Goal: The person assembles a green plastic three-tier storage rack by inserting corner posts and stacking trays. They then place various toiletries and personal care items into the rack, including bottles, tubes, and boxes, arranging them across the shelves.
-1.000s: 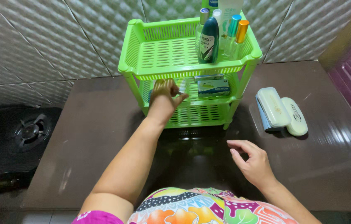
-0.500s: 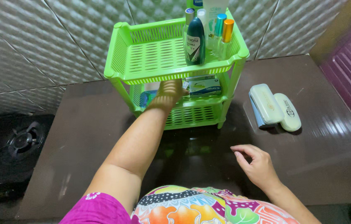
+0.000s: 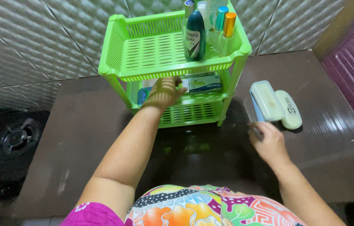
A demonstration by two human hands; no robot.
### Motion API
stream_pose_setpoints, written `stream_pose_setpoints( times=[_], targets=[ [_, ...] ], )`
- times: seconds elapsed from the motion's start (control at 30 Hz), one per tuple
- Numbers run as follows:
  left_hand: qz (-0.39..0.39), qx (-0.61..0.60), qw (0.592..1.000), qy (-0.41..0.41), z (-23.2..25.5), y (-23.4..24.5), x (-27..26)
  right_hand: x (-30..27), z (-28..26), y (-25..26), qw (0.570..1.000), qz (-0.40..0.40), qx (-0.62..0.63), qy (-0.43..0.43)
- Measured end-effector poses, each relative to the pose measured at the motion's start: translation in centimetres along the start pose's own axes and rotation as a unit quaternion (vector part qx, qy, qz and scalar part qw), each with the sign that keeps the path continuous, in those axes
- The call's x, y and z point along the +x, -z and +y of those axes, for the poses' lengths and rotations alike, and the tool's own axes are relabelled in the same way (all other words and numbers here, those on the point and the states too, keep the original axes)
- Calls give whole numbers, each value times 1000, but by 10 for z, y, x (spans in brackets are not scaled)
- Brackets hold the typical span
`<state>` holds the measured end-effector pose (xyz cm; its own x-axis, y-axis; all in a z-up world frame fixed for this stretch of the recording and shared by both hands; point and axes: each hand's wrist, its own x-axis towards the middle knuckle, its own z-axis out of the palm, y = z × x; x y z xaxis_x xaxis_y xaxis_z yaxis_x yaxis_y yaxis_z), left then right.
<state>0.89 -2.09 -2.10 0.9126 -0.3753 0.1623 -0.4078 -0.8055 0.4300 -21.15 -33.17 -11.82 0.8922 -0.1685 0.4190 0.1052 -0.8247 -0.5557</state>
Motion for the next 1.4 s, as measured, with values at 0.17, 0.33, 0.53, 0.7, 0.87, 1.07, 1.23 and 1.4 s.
stream_pose_setpoints(
  times=[0.17, 0.33, 0.53, 0.7, 0.87, 1.07, 1.23, 1.4],
  targets=[
    [61, -173, 982, -44, 26, 20, -73, 51, 64, -9, 984, 34, -173, -38],
    [93, -293, 944, -119, 20, 22, -137, 75, 88, -23, 958, -51, -238, -153],
    [87, -285, 954, -26, -6, 3, -170, 75, 103, -32, 948, -71, -237, -198],
    [53, -280, 958, -18, -13, -17, -184, 68, 118, -32, 967, -15, -209, -146],
    [0, -271, 962, -29, -11, -34, -189, 22, 101, -21, 985, 35, -120, -123],
    [-132, -300, 945, -20, -6, -90, -190, -87, 22, -38, 988, 46, 58, -136],
    [-244, -433, 867, 40, 18, -149, -189, -105, -40, -59, 995, 32, 99, 10],
    [-212, -605, 755, 135, 38, -153, -172, -68, -83, -61, 995, 16, 78, 64]
  ],
)
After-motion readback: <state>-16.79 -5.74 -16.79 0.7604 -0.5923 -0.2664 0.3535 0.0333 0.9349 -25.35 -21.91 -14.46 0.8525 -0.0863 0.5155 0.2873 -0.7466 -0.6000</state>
